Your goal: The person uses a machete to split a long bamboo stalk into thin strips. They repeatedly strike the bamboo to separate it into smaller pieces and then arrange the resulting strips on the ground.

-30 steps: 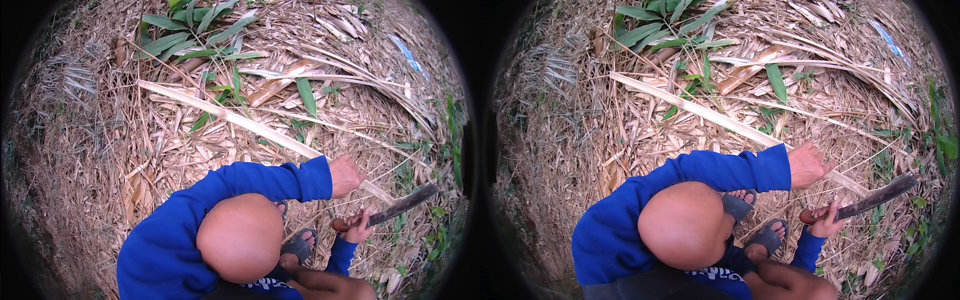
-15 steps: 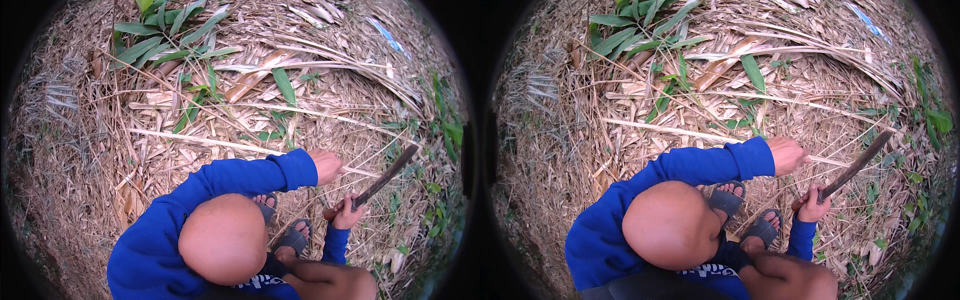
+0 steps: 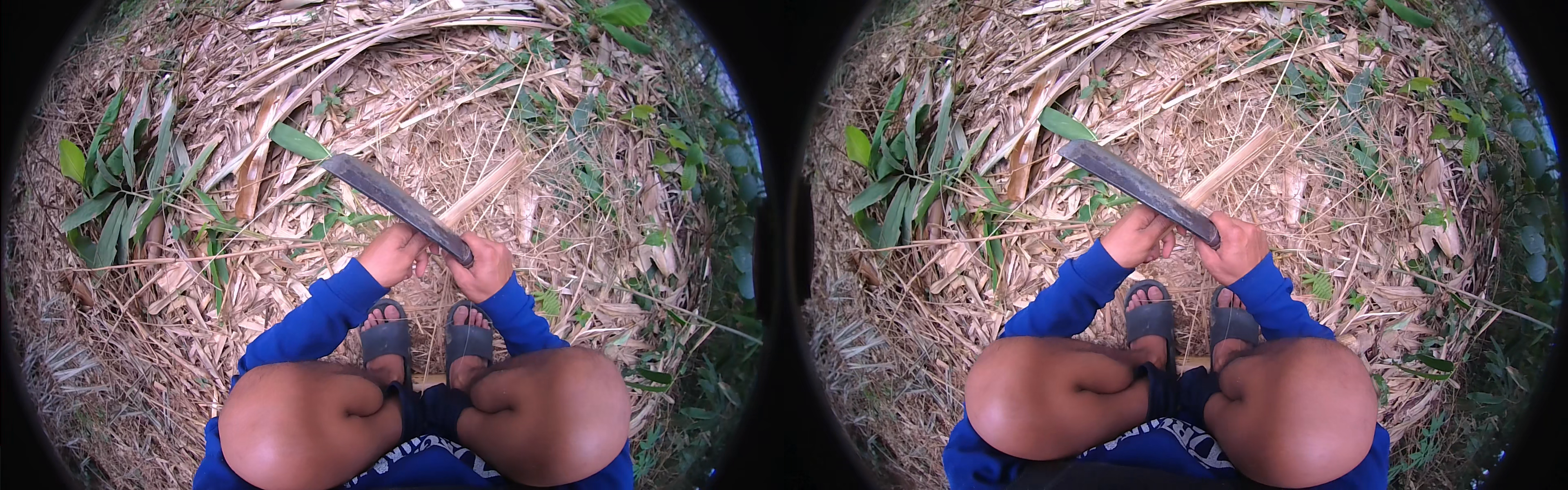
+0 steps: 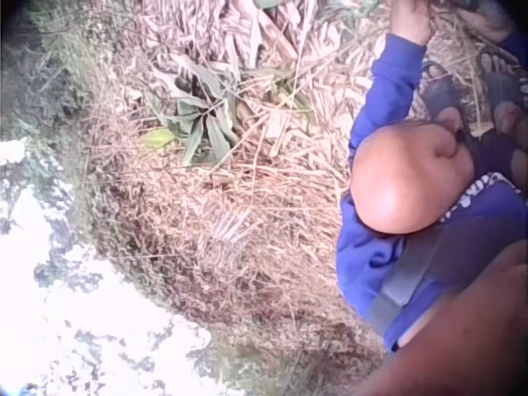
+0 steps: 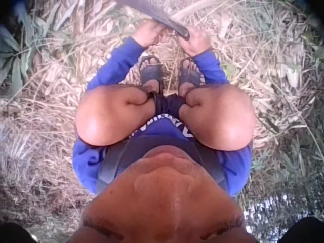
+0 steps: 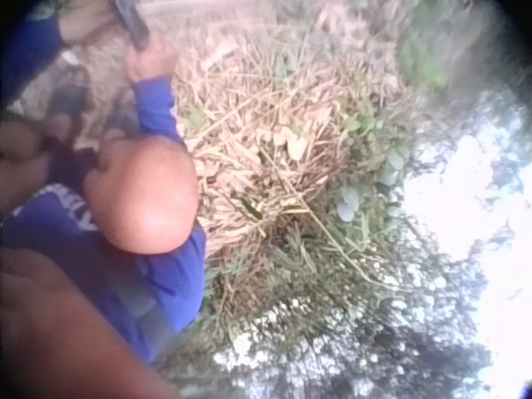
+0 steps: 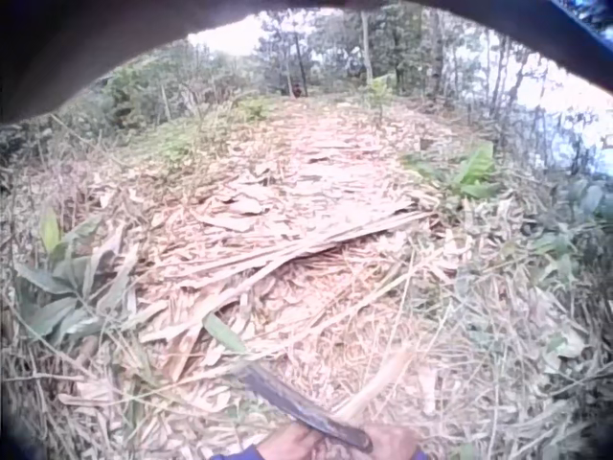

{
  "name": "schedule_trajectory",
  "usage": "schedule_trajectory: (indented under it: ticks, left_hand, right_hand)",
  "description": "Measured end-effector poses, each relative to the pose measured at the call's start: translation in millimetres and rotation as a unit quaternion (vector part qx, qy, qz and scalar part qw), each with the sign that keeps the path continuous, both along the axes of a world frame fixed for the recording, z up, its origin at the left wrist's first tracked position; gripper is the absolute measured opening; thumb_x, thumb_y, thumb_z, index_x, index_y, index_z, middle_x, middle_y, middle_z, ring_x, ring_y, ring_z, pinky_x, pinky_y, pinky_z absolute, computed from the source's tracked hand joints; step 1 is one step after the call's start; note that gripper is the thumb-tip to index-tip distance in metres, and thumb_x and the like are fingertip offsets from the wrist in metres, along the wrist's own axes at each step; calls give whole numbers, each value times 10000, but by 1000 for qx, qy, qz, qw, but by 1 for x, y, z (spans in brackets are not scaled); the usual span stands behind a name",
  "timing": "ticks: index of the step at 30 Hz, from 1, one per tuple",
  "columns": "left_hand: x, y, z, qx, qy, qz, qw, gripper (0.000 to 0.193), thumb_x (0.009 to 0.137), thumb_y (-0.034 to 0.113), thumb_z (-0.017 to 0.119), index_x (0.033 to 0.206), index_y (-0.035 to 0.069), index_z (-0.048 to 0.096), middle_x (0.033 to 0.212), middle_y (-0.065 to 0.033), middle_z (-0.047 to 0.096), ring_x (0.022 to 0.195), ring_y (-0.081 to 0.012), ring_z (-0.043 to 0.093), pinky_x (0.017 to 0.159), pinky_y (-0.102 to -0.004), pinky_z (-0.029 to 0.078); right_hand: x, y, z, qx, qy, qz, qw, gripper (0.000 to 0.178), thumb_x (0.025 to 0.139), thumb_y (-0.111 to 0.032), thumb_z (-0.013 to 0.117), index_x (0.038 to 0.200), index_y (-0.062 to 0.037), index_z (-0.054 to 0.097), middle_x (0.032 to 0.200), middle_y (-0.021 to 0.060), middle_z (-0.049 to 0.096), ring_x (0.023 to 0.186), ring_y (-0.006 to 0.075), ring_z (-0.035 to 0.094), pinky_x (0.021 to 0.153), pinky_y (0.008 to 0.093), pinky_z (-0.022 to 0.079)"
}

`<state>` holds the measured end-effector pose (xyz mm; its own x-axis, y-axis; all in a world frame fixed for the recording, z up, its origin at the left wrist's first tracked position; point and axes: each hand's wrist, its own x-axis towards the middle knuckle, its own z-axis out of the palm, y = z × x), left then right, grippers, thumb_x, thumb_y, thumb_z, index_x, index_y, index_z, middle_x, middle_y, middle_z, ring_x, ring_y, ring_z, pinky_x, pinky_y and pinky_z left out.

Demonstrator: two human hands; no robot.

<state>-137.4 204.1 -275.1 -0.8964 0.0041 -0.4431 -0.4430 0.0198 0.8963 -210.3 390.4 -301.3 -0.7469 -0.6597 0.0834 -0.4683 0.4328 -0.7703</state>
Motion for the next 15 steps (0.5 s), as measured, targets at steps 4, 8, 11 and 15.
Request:
schedule_trajectory:
  ticks: [4, 8, 11, 15]
  left_hand:
    - [6, 7, 1, -10, -72, 17, 997, 215, 1000, 128, 429, 999, -18, 586, 649, -70, 590, 526, -146, 582, 514, -307, 475]
    - [9, 12, -19, -221, 134, 19, 966, 166, 967, 53, 461, 936, -33, 600, 606, -106, 569, 541, -246, 580, 543, -354, 470]
    - [12, 13, -27, -311, 191, 11, 931, 175, 918, 83, 510, 966, -62, 596, 834, -285, 628, 780, -496, 595, 723, -508, 496]
    - [12, 25, -17, -342, 154, -14, 927, 130, 928, 55, 513, 927, -51, 589, 794, -283, 612, 774, -489, 585, 693, -503, 482]
  right_hand:
    - [2, 0, 3, 44, 18, 19, 999, 172, 765, -214, 671, 814, -71, 590, 675, 147, 624, 627, 371, 634, 567, 462, 498]
    - [2, -4, 3, 66, 21, 13, 998, 167, 761, -217, 657, 797, -76, 575, 682, 136, 623, 624, 371, 627, 559, 475, 488]
    - [3, -4, 5, 81, 29, 1, 996, 160, 759, -216, 653, 798, -80, 577, 681, 136, 620, 617, 372, 622, 555, 481, 482]
    - [3, -3, 3, 39, 27, -28, 999, 159, 761, -229, 649, 778, -87, 581, 646, 141, 611, 601, 379, 617, 554, 494, 481]
